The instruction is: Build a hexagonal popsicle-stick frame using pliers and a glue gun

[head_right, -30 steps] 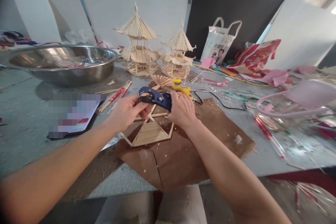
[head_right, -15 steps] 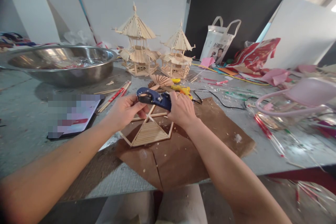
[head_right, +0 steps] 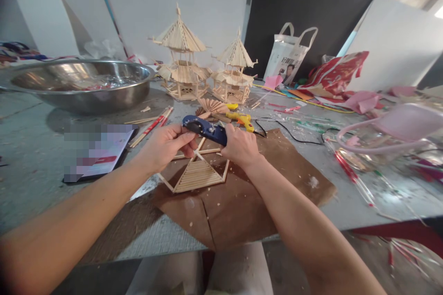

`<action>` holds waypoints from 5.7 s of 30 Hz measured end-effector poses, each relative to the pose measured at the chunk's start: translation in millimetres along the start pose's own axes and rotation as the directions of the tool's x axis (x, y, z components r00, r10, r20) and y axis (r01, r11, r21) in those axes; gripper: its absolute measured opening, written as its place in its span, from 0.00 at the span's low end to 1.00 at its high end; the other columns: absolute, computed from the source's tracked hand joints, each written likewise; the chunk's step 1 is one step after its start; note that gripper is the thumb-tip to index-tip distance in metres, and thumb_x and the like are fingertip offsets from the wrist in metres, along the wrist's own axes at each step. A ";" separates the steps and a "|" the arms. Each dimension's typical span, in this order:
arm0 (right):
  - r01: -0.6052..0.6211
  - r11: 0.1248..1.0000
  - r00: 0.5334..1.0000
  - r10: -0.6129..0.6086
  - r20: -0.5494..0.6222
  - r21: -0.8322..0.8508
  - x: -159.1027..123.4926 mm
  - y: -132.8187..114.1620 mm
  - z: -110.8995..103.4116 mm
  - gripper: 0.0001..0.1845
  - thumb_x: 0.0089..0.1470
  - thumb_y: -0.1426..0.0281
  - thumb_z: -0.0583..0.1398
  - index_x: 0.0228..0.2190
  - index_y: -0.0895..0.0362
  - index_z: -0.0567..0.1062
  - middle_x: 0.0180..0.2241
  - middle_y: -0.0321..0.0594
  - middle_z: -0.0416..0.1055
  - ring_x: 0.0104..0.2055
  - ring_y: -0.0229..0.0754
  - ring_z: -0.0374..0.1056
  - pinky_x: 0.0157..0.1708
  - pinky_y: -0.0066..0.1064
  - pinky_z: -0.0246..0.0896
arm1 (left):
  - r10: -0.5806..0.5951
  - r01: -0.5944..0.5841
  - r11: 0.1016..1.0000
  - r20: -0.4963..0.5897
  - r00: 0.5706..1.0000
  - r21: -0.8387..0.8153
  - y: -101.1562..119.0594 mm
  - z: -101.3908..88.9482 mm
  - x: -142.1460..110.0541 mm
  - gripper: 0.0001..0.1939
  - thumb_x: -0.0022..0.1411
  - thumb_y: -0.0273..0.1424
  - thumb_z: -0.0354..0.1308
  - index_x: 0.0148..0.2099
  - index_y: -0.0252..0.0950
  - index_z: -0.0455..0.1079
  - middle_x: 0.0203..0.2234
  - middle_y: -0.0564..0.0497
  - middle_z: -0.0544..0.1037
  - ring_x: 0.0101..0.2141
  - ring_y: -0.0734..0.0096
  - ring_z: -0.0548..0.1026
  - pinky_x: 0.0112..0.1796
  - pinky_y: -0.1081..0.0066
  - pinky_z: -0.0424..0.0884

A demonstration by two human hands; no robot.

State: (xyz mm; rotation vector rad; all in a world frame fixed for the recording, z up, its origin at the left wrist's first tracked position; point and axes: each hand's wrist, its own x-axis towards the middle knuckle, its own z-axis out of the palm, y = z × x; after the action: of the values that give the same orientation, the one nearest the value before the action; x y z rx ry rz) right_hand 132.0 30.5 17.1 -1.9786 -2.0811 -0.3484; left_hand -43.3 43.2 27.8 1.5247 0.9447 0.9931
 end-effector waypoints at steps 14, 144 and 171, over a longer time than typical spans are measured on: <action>-0.067 0.977 0.997 0.076 -0.034 0.203 4.2 11.8 12.5 0.24 0.44 0.66 0.54 0.46 0.56 0.63 0.40 0.46 0.69 0.40 0.49 0.65 0.35 0.36 0.58 | -0.057 0.057 0.998 0.012 0.998 0.009 -0.5 -1.7 1.6 0.07 0.53 0.31 0.54 0.26 0.32 0.63 0.18 0.53 0.72 0.16 0.79 0.70 0.19 0.76 0.67; 0.171 0.982 0.978 -0.159 -0.133 0.082 1.8 8.4 11.7 0.23 0.40 0.69 0.55 0.42 0.59 0.64 0.37 0.46 0.69 0.38 0.47 0.64 0.35 0.33 0.53 | -0.032 0.030 0.996 0.019 0.999 0.079 -4.1 -3.7 4.4 0.09 0.50 0.32 0.56 0.23 0.33 0.62 0.17 0.54 0.72 0.16 0.80 0.70 0.19 0.79 0.68; -0.220 0.936 0.956 0.263 -0.132 0.275 13.8 32.1 10.3 0.23 0.45 0.63 0.54 0.44 0.56 0.64 0.37 0.46 0.70 0.38 0.50 0.67 0.35 0.37 0.58 | -0.096 0.089 0.993 0.103 0.990 0.071 -3.5 -6.4 4.4 0.08 0.53 0.30 0.54 0.25 0.32 0.63 0.17 0.52 0.72 0.16 0.77 0.70 0.20 0.75 0.67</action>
State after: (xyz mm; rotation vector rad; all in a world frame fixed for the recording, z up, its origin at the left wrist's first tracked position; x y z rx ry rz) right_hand 163.3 48.6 12.1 -1.9455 -1.6627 -0.1770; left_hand -48.0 50.0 25.7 1.5582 0.9720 0.8134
